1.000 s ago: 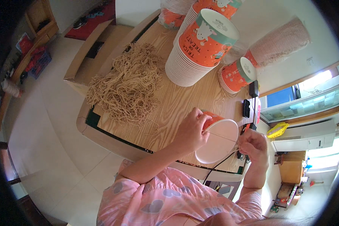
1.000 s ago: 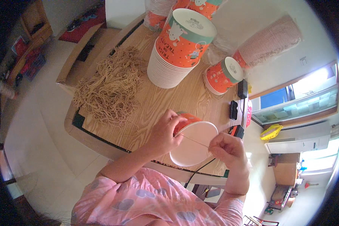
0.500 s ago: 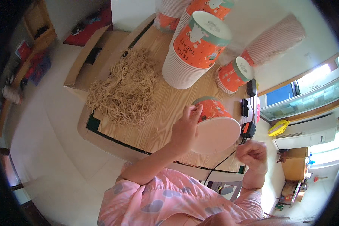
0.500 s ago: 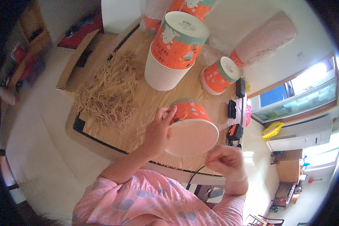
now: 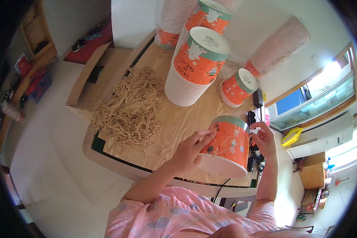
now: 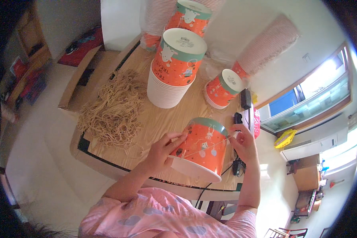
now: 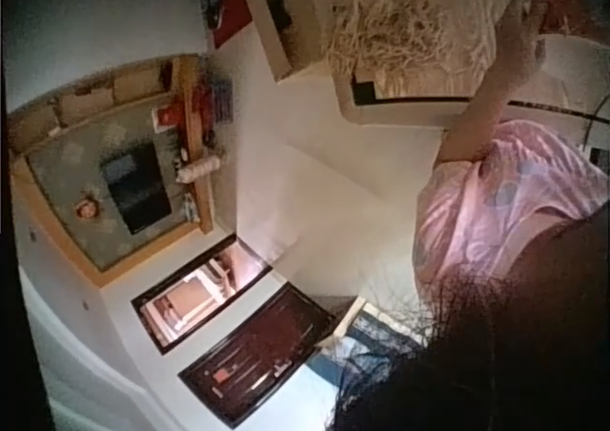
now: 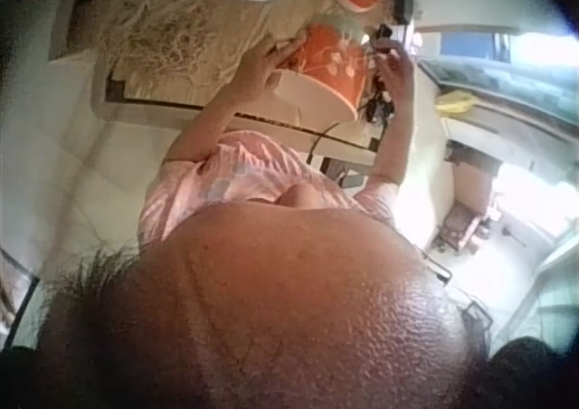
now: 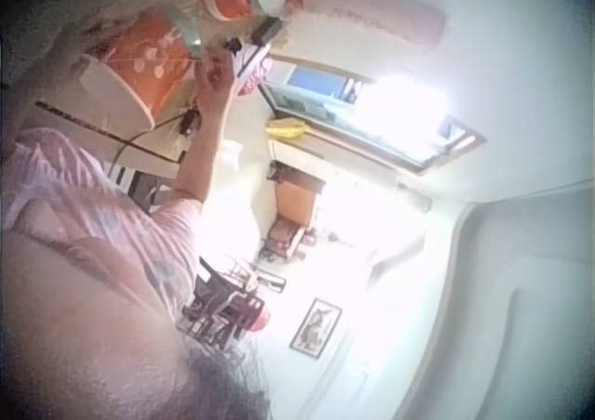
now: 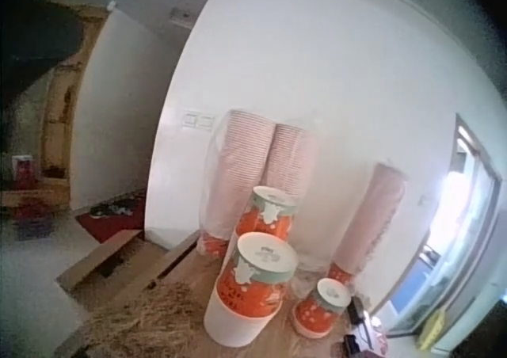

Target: Threading thin string handles into pre-punched holes in decorative paper buckets.

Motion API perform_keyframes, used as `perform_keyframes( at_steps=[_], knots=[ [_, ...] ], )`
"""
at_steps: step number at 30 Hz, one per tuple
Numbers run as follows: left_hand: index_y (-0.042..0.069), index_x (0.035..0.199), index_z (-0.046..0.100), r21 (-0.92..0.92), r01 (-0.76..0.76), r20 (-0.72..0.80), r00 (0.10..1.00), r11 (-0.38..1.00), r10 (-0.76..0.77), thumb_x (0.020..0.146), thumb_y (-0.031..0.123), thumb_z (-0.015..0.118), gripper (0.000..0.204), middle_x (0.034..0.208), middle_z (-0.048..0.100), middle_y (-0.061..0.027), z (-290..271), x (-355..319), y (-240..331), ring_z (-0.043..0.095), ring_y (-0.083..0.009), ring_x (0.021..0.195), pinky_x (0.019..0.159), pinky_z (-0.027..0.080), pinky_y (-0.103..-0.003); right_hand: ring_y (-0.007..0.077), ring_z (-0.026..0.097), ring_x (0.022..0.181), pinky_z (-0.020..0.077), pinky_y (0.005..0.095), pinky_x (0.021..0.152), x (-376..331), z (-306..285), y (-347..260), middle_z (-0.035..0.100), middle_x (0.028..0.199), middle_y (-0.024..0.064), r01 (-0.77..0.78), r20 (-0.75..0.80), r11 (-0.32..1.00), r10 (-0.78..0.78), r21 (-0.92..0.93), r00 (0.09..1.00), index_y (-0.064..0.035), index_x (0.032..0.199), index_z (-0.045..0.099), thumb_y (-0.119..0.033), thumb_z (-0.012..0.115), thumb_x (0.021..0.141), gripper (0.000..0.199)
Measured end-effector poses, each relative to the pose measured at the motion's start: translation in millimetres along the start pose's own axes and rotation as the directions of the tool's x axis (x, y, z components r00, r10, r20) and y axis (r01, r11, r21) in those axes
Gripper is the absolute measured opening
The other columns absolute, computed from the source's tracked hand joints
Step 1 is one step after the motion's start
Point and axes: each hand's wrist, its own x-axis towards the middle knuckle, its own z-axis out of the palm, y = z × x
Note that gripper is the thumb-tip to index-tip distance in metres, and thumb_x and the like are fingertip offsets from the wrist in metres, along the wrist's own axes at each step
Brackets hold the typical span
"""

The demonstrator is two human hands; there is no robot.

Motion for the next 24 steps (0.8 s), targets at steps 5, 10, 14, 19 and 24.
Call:
perform_keyframes(
  at_steps=[5,10,14,19,24],
  knots=[
    [0.015,0.139,0.038,0.002,-0.103,-0.035,0.994,0.995,0.103,0.059,-0.01,0.061,0.086,0.126,0.048,-0.0073,-2,2,-4,0.058,-0.0271,0.095,0.08,0.052,-0.035,0.0025,0.051,0.061,0.042,0.0173,0.051,10,-12,0,0.059,0.087,-0.0017,-0.172,0.296,0.946,0.087,0.274,0.951,-0.0024,0.108,0.058,0.005,0.059,0.08,0.03],
    [0.012,0.137,0.039,0.047,0.125,-0.086,0.989,0.991,-0.121,0.072,-0.002,0.064,0.071,0.126,0.045,-0.0145,8,1,-20,0.056,-0.0299,0.102,0.082,0.052,-0.034,0.0078,0.06,0.07,0.0495,0.0207,0.057,14,-39,3,0.059,0.087,0.0014,0.097,0.102,0.981,-0.115,0.168,0.988,-0.0006,0.097,0.061,0.012,0.054,0.079,0.022],
    [0.01,0.132,0.041,-0.042,0.251,-0.209,0.944,0.967,-0.254,0.08,0.004,0.063,0.057,0.12,0.046,-0.0153,33,-25,-67,0.058,-0.0247,0.092,0.076,0.052,-0.033,0.0094,0.061,0.076,0.0518,0.022,0.063,27,-62,-14,0.057,0.092,0.0034,0.323,-0.302,0.928,-0.367,-0.188,0.88,0.0,0.099,0.061,0.008,0.058,0.081,0.019],
    [0.008,0.12,0.05,-0.006,0.356,-0.222,0.911,0.934,-0.348,0.079,-0.002,0.058,0.043,0.11,0.051,-0.0135,58,-50,-102,0.058,-0.0257,0.089,0.077,0.049,-0.037,0.0133,0.062,0.074,0.0535,0.0252,0.063,75,-87,-3,0.06,0.09,0.0079,0.317,-0.379,0.685,-0.662,-0.655,0.647,-0.0033,0.101,0.063,0.003,0.061,0.082,0.021],
    [0.006,0.107,0.056,0.045,0.251,-0.297,0.928,0.967,-0.227,0.08,-0.003,0.056,0.028,0.104,0.054,-0.0143,66,-53,-115,0.057,-0.0293,0.09,0.077,0.048,-0.039,0.0172,0.063,0.074,0.0516,0.0276,0.064,115,-106,24,0.059,0.089,0.0095,0.282,-0.362,0.672,-0.649,-0.685,0.669,-0.0044,0.101,0.064,0.002,0.061,0.081,0.021]
  ],
)
